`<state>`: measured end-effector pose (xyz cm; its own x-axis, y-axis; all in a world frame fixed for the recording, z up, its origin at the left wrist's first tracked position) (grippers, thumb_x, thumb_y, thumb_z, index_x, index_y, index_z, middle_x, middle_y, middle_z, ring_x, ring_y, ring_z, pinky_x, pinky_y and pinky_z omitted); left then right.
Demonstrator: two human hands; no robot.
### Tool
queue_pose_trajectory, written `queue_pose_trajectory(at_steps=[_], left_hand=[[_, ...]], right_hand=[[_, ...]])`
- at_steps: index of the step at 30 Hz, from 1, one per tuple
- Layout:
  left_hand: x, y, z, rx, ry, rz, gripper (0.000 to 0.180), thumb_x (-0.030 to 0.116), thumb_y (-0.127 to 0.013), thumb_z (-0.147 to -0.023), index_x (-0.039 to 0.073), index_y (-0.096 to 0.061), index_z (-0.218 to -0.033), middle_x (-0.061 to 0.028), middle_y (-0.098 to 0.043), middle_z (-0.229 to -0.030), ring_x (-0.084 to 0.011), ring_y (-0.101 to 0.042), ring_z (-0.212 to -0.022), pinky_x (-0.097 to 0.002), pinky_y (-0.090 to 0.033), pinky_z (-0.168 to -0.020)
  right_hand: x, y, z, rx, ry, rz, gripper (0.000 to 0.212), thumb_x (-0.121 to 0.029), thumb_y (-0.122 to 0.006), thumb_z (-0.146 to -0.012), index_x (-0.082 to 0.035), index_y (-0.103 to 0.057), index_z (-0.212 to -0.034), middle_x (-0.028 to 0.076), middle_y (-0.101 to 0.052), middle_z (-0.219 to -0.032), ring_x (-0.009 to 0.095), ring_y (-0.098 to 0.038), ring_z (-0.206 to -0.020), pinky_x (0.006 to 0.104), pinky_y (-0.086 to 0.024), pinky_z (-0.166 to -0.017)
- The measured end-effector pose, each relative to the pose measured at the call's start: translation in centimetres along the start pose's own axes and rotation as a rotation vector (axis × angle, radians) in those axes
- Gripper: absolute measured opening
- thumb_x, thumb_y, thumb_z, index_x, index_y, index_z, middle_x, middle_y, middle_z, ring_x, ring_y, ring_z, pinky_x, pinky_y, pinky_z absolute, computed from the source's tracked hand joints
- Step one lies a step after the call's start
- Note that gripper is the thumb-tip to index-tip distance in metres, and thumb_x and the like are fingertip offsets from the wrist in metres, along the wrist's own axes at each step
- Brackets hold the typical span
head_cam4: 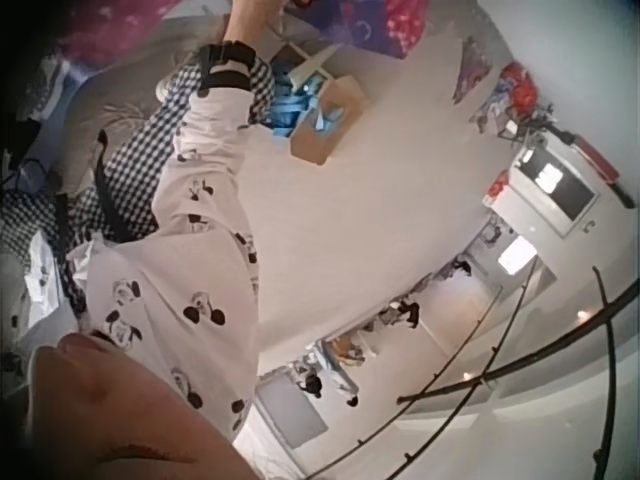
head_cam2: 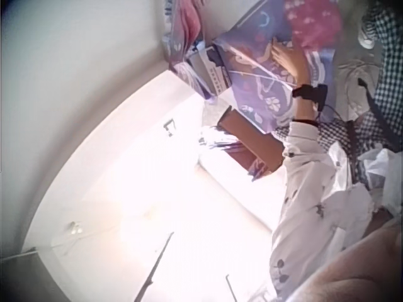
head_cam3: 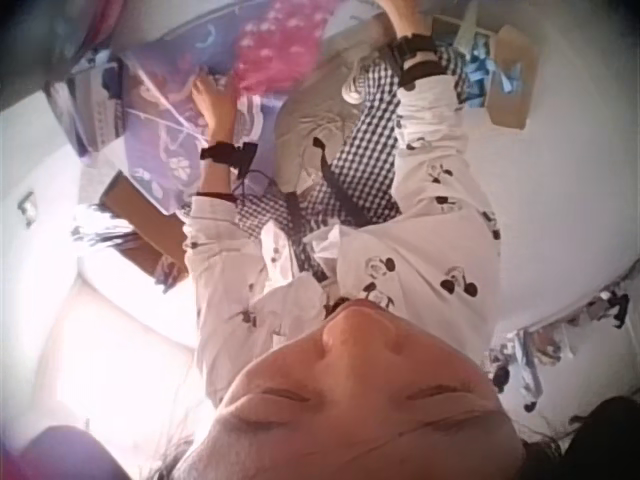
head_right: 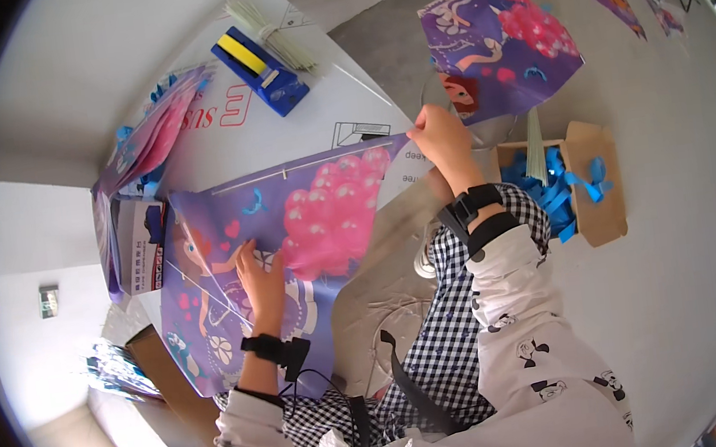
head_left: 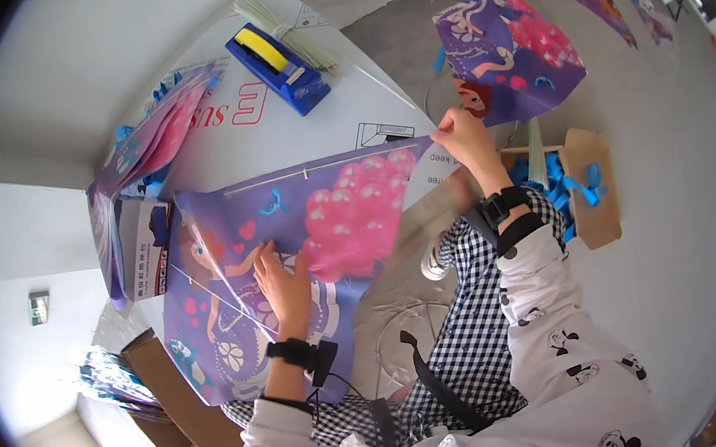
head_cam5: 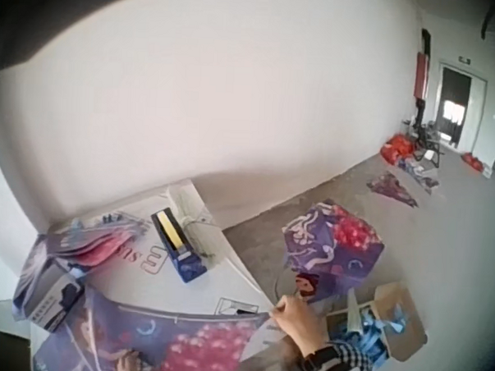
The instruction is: Assembling a colorful kite by attaching sticks, strings, and tape.
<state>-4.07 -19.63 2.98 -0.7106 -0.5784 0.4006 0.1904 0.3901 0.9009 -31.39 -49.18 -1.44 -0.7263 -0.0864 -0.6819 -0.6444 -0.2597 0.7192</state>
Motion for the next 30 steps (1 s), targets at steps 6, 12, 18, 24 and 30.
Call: queue_pose_trajectory(at_steps=[6, 12, 18, 24, 30], left_hand=[[10.5, 2.1, -2.3, -0.349, -0.140, 0.422, 0.034, 0.010, -0.061, -0.085, 0.003, -0.056, -0.118, -0.0166, -0.058, -0.117, -0.0332, -0.054, -0.112, -0.0402, -0.044, -0.095], [19.5, -5.7, -5.2, -0.393, -0.489, 0.325, 0.033, 0.004, -0.061, -0.082, 0.003, -0.058, -0.115, -0.0147, -0.062, -0.114, -0.0315, -0.057, -0.112, -0.0362, -0.044, -0.096], [22.6, -10.6, -7.7, -0.340, -0.653, 0.035, 0.032, 0.008, -0.067, -0.078, 0.006, -0.059, -0.110, -0.0151, -0.063, -0.109, -0.0330, -0.058, -0.102, -0.0410, -0.046, -0.088], [21.6, -12.8, -9.1, -0.588, -0.544, -0.074, 0.030, 0.018, -0.075, -0.072, 0.008, -0.061, -0.097, -0.0102, -0.066, -0.089, -0.0317, -0.059, -0.090, -0.0413, -0.045, -0.078], [22.3, -11.6, -8.7, -0.421, -0.746, -0.029, 0.022, 0.019, -0.077, -0.071, 0.005, -0.064, -0.081, -0.0109, -0.067, -0.080, -0.0300, -0.061, -0.080, -0.0414, -0.047, -0.073]], right_hand=[[-0.3, 0.5, 0.7, -0.038, 0.001, 0.046, 0.017, -0.022, -0.070, -0.078, -0.009, -0.061, -0.085, 0.011, -0.067, -0.087, 0.031, -0.064, -0.086, 0.0421, -0.048, -0.072], [-0.4, -0.3, 0.7, 0.057, 0.179, -0.073, 0.019, -0.011, -0.070, -0.075, -0.007, -0.059, -0.089, 0.011, -0.064, -0.080, 0.030, -0.063, -0.082, 0.0394, -0.048, -0.068], [-1.5, -0.7, 1.0, -0.094, 0.149, 0.052, 0.018, -0.006, -0.065, -0.076, -0.007, -0.059, -0.093, 0.013, -0.064, -0.090, 0.033, -0.061, -0.092, 0.0441, -0.048, -0.076], [-2.6, 1.4, 2.0, 0.096, 0.306, -0.218, 0.026, -0.001, -0.062, -0.074, -0.005, -0.060, -0.100, 0.015, -0.063, -0.101, 0.037, -0.058, -0.098, 0.0440, -0.048, -0.080], [-4.3, 1.1, 2.4, 0.074, 0.445, -0.172, 0.030, 0.000, -0.062, -0.073, -0.005, -0.060, -0.103, 0.014, -0.064, -0.096, 0.036, -0.058, -0.097, 0.0446, -0.047, -0.082]])
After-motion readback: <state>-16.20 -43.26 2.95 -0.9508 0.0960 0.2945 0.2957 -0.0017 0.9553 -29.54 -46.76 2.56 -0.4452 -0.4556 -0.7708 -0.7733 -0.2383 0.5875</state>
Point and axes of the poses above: each hand's wrist, its own z-axis away from the middle knuckle, its own y-axis out of the back of the hand, x = y × z, the point moved 8 cm from there along -z, towards the middle knuckle
